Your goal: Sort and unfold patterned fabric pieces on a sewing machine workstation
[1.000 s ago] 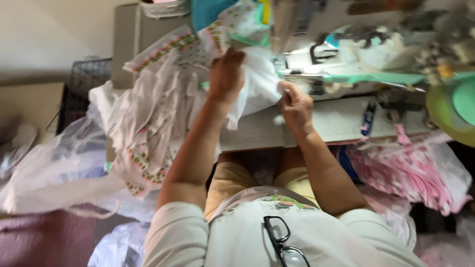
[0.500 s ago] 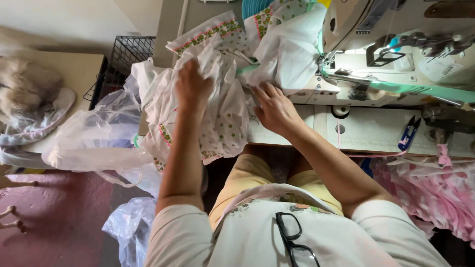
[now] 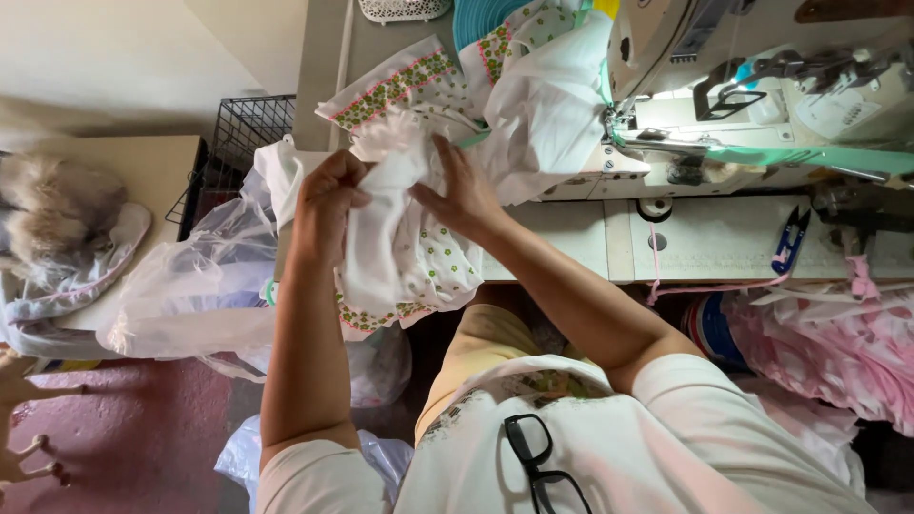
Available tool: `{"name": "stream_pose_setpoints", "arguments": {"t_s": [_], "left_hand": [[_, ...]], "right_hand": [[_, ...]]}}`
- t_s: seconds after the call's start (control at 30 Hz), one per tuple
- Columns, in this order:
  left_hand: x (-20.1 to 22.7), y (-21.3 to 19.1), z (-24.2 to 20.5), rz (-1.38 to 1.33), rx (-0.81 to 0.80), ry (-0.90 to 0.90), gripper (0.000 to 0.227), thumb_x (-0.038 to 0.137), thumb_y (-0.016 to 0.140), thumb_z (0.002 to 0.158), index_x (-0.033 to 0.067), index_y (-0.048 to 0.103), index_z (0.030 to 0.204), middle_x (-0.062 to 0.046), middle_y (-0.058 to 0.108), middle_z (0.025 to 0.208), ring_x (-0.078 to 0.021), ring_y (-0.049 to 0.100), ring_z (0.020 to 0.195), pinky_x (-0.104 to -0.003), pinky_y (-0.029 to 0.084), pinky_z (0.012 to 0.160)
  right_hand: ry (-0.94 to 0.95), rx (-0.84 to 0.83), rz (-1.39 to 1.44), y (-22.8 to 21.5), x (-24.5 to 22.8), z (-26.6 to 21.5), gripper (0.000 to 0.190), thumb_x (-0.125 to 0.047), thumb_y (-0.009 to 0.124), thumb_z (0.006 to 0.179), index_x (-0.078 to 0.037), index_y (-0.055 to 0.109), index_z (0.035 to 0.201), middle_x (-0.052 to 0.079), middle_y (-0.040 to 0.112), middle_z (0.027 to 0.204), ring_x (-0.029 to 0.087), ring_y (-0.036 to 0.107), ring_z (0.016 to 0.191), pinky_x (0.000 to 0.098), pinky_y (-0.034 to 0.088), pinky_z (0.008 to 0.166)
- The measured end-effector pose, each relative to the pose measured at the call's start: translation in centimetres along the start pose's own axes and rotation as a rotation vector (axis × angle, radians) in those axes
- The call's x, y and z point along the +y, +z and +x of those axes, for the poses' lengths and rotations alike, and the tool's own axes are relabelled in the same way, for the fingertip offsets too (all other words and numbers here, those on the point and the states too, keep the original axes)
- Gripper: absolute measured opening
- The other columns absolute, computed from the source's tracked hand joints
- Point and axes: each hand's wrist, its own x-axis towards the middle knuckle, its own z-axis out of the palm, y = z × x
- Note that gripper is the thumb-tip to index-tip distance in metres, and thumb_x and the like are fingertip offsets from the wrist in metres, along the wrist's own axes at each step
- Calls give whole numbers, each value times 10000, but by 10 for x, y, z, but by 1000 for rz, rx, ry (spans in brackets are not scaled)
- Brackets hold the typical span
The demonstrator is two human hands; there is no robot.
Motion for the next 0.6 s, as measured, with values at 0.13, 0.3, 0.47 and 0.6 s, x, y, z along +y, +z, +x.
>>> {"name": "stream_pose_setpoints", "arguments": {"t_s": [0.13, 0.3, 0.47, 0.6], "left_hand": [[81, 38, -51, -237, -190, -29, 255, 46, 593, 589, 49, 463, 809, -110, 588, 780, -214, 562, 670, -305, 397, 506], [121, 17, -71, -549, -406, 230, 207, 64, 627, 709, 24, 507, 873, -183, 558, 786, -319, 601, 777, -404, 474, 677], [121, -82, -40, -304, 19, 574, 20, 29, 482, 725, 48, 482, 733, -99, 497, 909, -239, 612, 866, -343, 645, 721], [78, -89, 10, 225, 116, -20, 184, 119, 547, 639, 197, 492, 797, 81, 399, 728, -73, 334, 650, -267, 199, 554]], "right_hand": [[28, 15, 62, 39, 29, 18, 1181, -526, 894, 766, -47, 237, 1622, 355, 412, 1475, 546, 443, 1382, 546, 428, 1150], [106, -318, 659, 1, -32, -9, 893, -321, 777, 880, -5, 307, 1570, 309, 528, 1325, 438, 561, 1084, 451, 472, 835], [166, -627, 1185, -131, -42, -49, 641, -135, 673, 983, 32, 370, 1523, 267, 633, 1189, 340, 667, 815, 363, 510, 553], [211, -685, 996, -193, -54, -64, 568, -133, 598, 1024, -10, 381, 1534, 187, 703, 917, 97, 519, 491, 219, 504, 455]]}}
